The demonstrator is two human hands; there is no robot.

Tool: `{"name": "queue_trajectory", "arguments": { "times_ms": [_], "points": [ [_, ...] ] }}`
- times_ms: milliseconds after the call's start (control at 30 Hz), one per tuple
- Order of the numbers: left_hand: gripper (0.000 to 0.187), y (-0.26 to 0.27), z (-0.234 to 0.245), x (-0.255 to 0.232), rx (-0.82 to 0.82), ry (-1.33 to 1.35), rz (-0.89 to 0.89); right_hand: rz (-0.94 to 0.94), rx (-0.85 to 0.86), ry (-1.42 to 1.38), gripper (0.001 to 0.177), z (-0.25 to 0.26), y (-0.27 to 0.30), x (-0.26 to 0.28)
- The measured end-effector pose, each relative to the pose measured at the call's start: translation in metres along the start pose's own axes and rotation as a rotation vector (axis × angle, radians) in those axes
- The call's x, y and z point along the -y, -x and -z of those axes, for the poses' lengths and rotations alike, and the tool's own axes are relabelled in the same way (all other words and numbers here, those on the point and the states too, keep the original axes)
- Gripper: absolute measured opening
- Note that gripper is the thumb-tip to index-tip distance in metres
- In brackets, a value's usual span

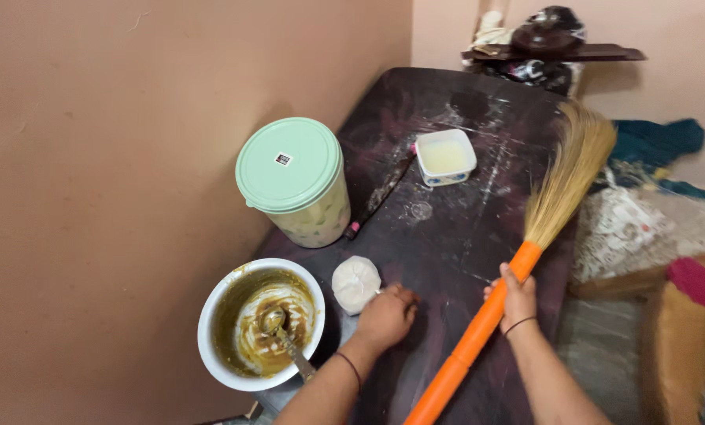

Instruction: The person sweeps the floor with a broom, moves a bowl of liquid on a table, and then picks up and organizes pillows and clothes on a chair.

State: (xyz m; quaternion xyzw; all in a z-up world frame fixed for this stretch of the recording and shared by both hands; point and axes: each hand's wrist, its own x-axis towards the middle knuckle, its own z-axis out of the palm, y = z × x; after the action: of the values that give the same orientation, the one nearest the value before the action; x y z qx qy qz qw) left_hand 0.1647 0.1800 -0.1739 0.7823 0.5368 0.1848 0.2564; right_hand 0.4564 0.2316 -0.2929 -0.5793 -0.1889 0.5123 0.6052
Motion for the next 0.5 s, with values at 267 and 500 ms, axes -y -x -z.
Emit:
{"name": "queue_trajectory", "arguments": {
  "times_ms": [267,500],
  "points": [
    [0.029,-0.090,0.009,0.056,-0.369,-0.146,0.259,-0.161,0.105,-0.028,0.036,-0.036,-0.015,-0.049],
    [0.057,-0.138,-0.029,0.118,-0.213,-0.382,0.473,-0.220,0.154,-0.019,0.035,-0.025,-0.015,-0.043]
  ]
}}
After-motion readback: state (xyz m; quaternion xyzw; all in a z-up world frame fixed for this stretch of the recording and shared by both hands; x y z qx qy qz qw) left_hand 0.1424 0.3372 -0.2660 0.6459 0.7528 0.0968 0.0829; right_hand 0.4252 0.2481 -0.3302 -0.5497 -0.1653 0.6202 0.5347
